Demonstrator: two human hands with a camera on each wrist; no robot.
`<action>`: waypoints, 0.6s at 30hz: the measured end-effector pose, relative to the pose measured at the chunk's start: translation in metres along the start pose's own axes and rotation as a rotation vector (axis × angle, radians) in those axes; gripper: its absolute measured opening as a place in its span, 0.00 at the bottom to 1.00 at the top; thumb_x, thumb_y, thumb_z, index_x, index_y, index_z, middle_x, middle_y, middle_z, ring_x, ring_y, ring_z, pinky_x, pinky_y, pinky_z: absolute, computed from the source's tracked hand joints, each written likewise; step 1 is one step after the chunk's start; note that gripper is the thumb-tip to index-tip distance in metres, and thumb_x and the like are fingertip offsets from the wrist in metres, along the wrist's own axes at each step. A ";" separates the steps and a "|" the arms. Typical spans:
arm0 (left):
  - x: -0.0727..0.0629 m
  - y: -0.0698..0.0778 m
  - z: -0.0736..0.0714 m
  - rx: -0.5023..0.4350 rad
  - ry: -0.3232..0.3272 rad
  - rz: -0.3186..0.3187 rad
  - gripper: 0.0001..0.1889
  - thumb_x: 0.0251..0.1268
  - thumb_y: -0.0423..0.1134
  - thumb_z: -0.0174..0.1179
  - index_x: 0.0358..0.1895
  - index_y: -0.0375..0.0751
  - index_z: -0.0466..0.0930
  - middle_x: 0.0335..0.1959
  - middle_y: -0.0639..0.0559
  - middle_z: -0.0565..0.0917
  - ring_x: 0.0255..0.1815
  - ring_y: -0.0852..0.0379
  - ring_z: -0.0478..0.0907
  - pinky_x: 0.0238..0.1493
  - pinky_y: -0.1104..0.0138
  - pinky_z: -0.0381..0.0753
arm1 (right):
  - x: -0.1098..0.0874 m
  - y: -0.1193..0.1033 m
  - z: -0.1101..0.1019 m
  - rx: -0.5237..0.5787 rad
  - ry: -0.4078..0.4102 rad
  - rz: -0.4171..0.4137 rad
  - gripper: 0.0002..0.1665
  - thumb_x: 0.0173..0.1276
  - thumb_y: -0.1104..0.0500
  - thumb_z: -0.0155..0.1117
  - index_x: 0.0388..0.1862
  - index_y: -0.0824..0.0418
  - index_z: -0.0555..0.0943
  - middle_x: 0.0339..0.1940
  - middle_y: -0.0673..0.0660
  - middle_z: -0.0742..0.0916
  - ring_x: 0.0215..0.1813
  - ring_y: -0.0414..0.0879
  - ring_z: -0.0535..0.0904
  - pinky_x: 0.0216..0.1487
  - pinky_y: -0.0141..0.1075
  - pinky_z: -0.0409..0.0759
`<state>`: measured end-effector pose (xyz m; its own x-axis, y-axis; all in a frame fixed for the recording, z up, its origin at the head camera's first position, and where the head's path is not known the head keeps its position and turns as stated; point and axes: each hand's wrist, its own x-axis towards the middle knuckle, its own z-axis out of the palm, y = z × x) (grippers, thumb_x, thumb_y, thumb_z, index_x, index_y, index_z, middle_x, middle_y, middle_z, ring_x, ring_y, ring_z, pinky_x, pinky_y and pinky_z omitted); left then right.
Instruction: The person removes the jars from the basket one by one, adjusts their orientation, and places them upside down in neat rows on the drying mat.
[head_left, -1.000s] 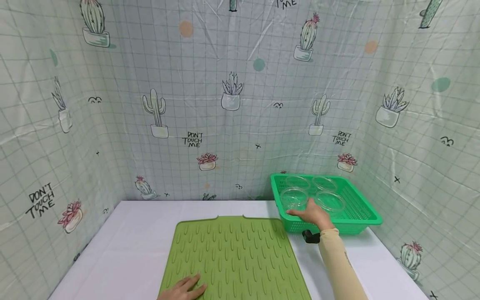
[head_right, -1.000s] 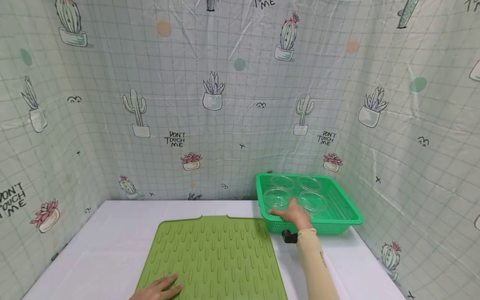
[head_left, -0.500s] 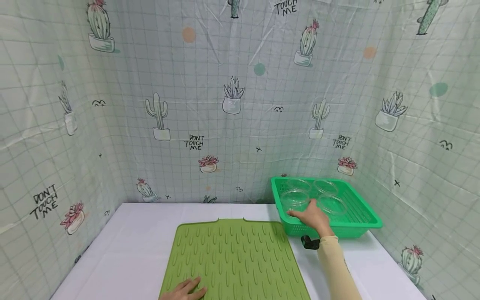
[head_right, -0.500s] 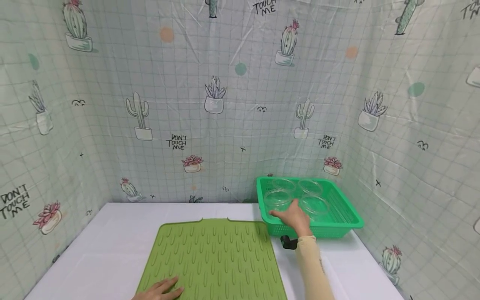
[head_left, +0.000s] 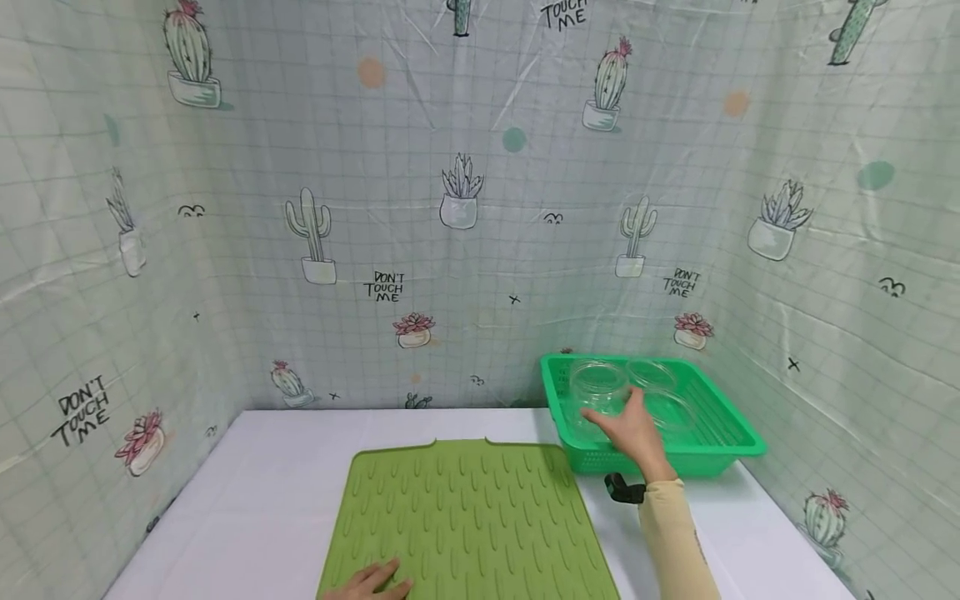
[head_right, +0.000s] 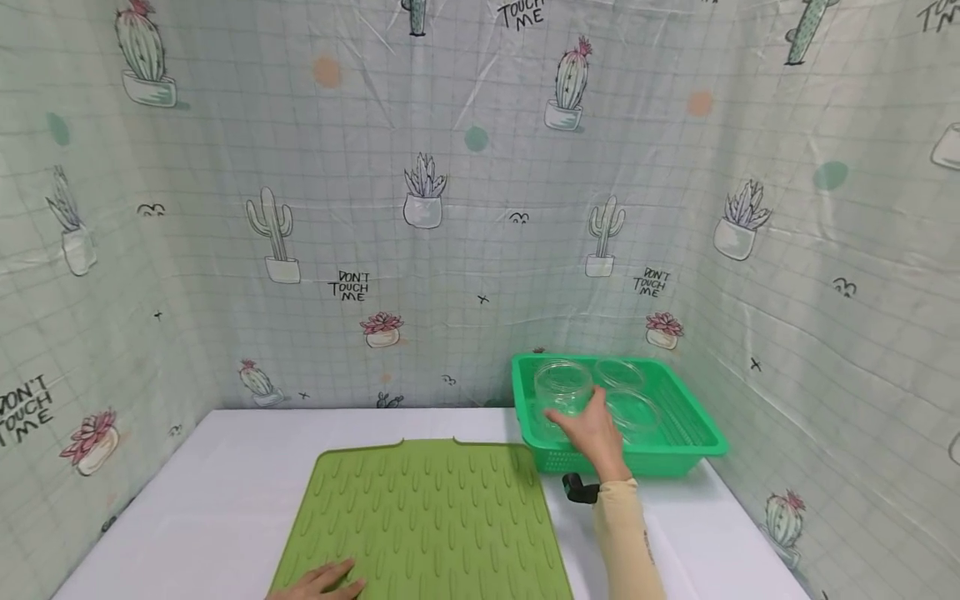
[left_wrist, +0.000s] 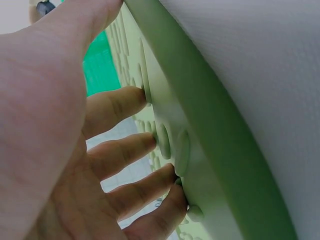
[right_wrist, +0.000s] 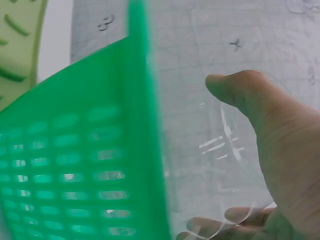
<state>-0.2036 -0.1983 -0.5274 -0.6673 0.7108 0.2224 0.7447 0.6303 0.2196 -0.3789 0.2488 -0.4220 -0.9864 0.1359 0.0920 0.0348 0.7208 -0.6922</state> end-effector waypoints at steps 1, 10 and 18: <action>0.000 0.001 -0.001 -0.005 -0.022 -0.020 0.26 0.67 0.60 0.54 0.64 0.55 0.76 0.62 0.38 0.77 0.53 0.38 0.79 0.28 0.67 0.81 | -0.001 -0.003 -0.002 0.003 0.009 -0.006 0.71 0.56 0.26 0.62 0.77 0.66 0.37 0.73 0.77 0.58 0.65 0.72 0.66 0.55 0.61 0.74; 0.009 0.008 -0.010 -0.025 -0.188 -0.124 0.28 0.66 0.61 0.54 0.63 0.50 0.77 0.62 0.35 0.76 0.54 0.33 0.78 0.33 0.58 0.84 | -0.014 -0.021 -0.018 -0.008 0.128 -0.072 0.69 0.57 0.28 0.63 0.78 0.63 0.38 0.74 0.73 0.58 0.63 0.71 0.69 0.51 0.60 0.75; 0.013 0.010 -0.011 -0.079 -0.234 -0.212 0.30 0.64 0.62 0.54 0.64 0.48 0.76 0.64 0.35 0.74 0.57 0.33 0.76 0.39 0.55 0.84 | -0.027 -0.038 -0.022 -0.053 0.228 -0.176 0.65 0.55 0.33 0.69 0.76 0.64 0.47 0.70 0.71 0.66 0.64 0.67 0.68 0.54 0.60 0.73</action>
<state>-0.2048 -0.1863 -0.5114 -0.7789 0.6244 -0.0583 0.5798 0.7524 0.3126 -0.3496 0.2330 -0.3824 -0.9168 0.1508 0.3698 -0.1190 0.7808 -0.6134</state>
